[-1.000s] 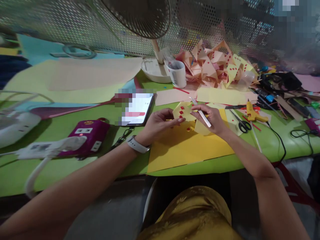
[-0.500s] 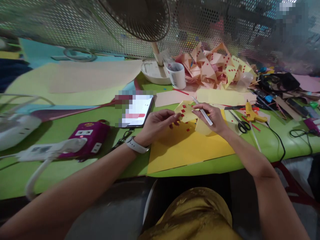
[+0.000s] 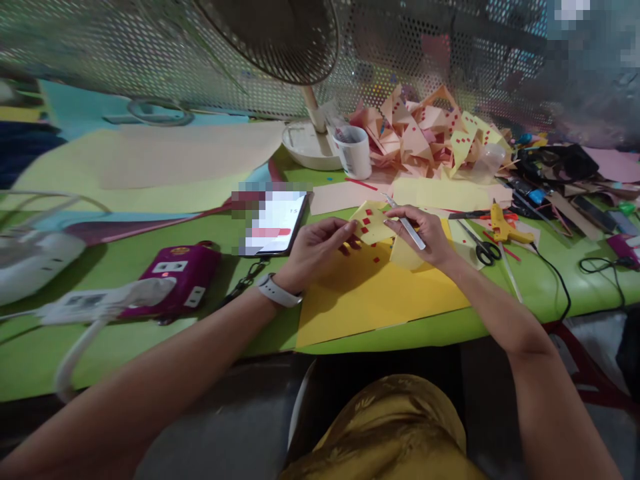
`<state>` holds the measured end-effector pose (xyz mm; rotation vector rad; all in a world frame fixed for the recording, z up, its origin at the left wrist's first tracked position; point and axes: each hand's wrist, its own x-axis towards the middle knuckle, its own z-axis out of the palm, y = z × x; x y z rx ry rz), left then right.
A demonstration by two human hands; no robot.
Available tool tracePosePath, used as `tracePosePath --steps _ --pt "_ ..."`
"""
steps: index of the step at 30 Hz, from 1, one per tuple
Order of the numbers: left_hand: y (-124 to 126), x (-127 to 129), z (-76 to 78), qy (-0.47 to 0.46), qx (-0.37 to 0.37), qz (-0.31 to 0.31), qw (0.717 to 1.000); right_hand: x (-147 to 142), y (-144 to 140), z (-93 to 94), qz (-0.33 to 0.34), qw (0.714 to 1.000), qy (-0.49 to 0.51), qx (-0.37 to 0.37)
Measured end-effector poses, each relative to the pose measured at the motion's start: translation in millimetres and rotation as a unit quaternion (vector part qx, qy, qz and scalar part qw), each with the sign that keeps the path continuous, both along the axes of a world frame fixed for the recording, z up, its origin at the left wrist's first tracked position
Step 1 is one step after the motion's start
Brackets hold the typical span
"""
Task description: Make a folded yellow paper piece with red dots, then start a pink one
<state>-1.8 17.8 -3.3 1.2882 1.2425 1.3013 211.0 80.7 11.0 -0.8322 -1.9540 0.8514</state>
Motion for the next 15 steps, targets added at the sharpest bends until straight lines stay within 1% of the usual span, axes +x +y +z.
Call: tracePosePath --steps 6,11,15 --pt "0.3 -1.7 0.0 -0.019 0.001 0.027 0.999 0.1 3.5 1.1 -0.01 0.999 0.032 -0.014" --pt "0.2 0.6 -1.1 0.017 0.018 -0.02 1.0 -1.5 -1.2 4.2 -0.006 1.0 0.014 -0.01" --pt "-0.7 2.9 -2.1 0.016 0.026 -0.022 0.999 -1.6 -3.1 5.2 0.0 1.0 0.01 -0.011"
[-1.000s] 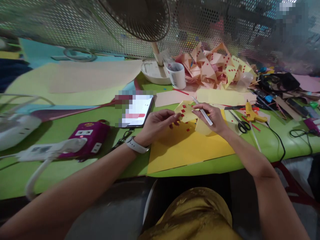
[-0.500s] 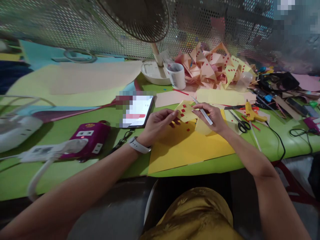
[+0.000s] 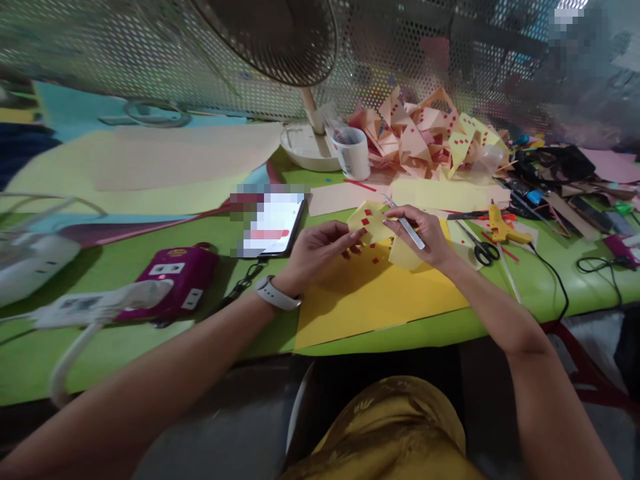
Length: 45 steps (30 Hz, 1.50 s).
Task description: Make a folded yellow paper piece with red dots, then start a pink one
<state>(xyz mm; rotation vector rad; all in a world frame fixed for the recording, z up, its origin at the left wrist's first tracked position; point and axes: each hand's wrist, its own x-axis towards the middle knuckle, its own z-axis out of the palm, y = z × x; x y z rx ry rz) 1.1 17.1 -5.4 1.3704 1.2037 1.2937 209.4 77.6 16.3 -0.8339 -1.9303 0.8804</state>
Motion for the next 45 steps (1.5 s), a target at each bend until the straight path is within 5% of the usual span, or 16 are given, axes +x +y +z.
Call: tracePosePath --steps 15,26,37,45 --pt "1.5 -6.1 1.4 -0.046 -0.002 0.073 0.996 3.2 11.6 -4.3 0.004 0.999 0.033 0.0" --pt "-2.5 2.0 -0.1 -0.001 0.006 -0.019 1.0 -6.7 -5.7 -0.9 0.057 0.998 -0.035 -0.009" --pt "1.5 -4.8 0.5 -0.037 -0.008 0.005 0.999 4.0 5.2 1.9 0.073 0.994 -0.076 0.007" --pt "3.6 -5.6 -1.8 0.023 0.093 0.06 0.994 0.1 0.5 -1.9 0.093 0.991 -0.096 0.011"
